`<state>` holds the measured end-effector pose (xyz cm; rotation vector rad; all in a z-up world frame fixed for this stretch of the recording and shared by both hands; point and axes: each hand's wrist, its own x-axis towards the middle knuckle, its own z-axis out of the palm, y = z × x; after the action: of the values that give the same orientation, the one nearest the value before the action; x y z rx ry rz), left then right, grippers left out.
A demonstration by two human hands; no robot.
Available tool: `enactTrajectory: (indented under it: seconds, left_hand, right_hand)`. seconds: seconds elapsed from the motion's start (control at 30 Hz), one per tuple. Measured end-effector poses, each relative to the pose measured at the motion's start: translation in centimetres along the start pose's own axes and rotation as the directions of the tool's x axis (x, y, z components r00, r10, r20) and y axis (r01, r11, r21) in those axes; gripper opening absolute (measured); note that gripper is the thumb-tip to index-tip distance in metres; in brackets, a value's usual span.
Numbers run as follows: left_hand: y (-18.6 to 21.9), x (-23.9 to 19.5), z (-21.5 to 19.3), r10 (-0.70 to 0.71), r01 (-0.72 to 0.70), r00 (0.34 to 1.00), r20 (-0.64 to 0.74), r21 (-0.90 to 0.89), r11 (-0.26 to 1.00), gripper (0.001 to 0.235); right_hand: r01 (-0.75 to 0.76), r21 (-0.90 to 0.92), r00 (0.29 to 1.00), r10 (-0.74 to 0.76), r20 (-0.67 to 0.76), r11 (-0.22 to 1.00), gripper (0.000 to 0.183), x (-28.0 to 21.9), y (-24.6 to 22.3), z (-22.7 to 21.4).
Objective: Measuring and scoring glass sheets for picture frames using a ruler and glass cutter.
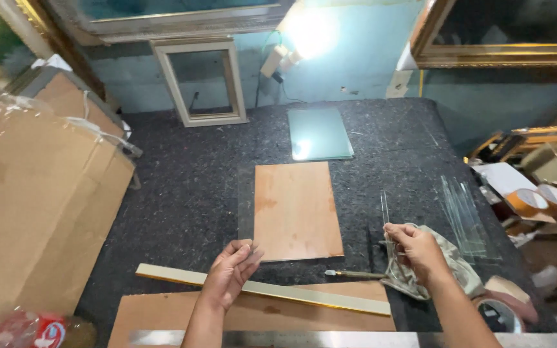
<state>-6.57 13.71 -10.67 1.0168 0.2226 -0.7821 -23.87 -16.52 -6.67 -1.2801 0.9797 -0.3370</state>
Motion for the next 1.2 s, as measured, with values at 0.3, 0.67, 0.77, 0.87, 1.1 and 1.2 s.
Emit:
enactTrajectory:
  seconds: [0.3, 0.67, 0.77, 0.87, 1.1, 1.2]
  left_hand:
    - [-4.3, 0.4, 5.3, -0.059, 0.060, 0.996, 0.061, -0.022, 0.998, 0.012]
    - [-6.9, 0.3, 11.5, -0.193, 0.194, 0.981, -0.022, 0.073, 0.978, 0.011]
    - [-8.0, 1.7, 10.9, -0.201, 0.203, 0.979, -0.043, 0.069, 0.977, 0.008]
    - [-8.7, 2.7, 10.3, -0.199, 0.204, 0.977, -0.074, 0.056, 0.977, 0.007]
    - [-10.8, 4.2, 7.6, -0.059, 0.061, 0.995, -0.080, 0.014, 0.998, 0.011]
    - [-9.9, 1.6, 9.9, 0.061, -0.060, 0.990, -0.126, 0.011, 0.998, 0.010]
  right_hand:
    - [-0.115, -0.585, 0.930, -0.121, -0.348, 0.803, 0.022, -0.8, -2.8, -11.1]
    - [-0.167, -0.638, 0.935, -0.084, -0.344, 0.752, 0.022, 2.2, -3.7, -14.7]
    - [-0.144, -0.655, 0.948, -0.087, -0.307, 0.742, 0.020, 3.1, -3.6, -14.5]
    - [-0.113, -0.667, 0.953, -0.109, -0.282, 0.737, 0.018, 3.5, -3.8, -14.5]
    - [-0.092, -0.524, 0.930, -0.116, -0.350, 0.847, 0.025, 0.9, -5.4, -13.8]
    - [0.069, -0.001, 0.980, -0.067, -0.186, 0.998, 0.047, 1.8, -2.6, -12.1]
